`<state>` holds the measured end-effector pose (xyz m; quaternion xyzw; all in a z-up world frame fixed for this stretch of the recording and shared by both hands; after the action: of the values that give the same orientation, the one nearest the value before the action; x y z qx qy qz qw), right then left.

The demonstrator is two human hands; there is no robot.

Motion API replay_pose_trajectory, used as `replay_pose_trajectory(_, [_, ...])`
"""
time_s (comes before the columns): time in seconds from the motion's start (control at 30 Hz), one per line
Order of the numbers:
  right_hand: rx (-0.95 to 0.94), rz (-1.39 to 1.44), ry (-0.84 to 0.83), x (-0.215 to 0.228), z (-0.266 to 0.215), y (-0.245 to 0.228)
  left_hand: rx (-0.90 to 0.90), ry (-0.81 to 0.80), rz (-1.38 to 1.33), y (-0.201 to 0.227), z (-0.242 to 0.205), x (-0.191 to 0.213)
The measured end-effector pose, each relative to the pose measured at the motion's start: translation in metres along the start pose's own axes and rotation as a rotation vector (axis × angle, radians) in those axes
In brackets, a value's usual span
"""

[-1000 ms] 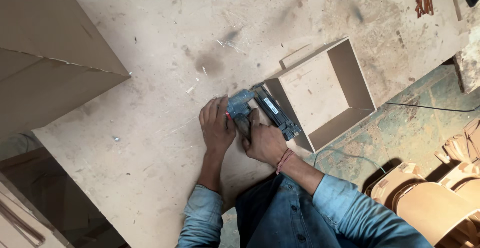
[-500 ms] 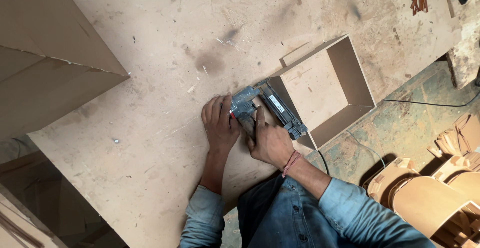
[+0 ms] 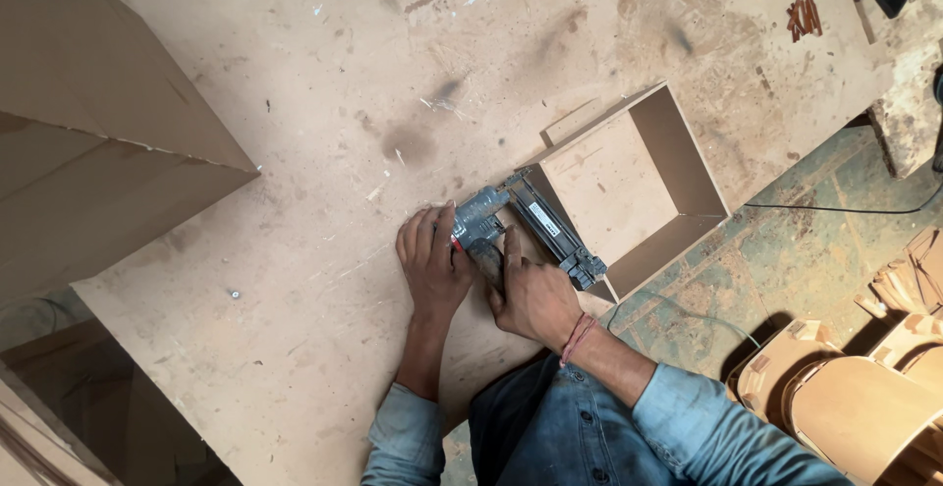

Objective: The person assembles a small wooden box by aligning pre-cut panels and securing them with a pneumatic nail gun. They repeat the process for a second box, positioning each side and firing nails along the edges to complete the structure.

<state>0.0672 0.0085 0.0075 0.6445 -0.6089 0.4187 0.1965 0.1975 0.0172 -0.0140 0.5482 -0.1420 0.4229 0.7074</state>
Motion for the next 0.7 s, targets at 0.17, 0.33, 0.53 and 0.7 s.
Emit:
replay_pose_trajectory(0.17, [0.005, -0.001, 0.036, 0.01, -0.01, -0.001, 0.0, 0.011, 0.02, 0.007, 0.0, 0.008])
replay_pose_trajectory(0.33, [0.045, 0.019, 0.105, 0.021, -0.014, -0.007, -0.028, 0.008, 0.0, 0.014, 0.007, 0.014])
replay_pose_trajectory(0.53, [0.037, 0.033, 0.078, 0.008, -0.015, 0.005, -0.033, 0.012, 0.045, 0.018, 0.002, 0.015])
replay_pose_trajectory(0.7, [0.202, 0.097, 0.213, 0.022, -0.037, 0.01, -0.037, 0.061, -0.001, 0.014, -0.026, 0.015])
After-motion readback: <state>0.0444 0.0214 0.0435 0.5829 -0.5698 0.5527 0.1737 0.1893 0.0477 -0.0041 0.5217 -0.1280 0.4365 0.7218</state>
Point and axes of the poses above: each hand's wrist, its own z-axis towards the middle knuckle, its own x-axis out of the back of the hand, y = z × x, the point moved 10 cm from there along z, towards the middle knuckle, and after that the axes turned 8 degrees about z, right-handed, at the moved point
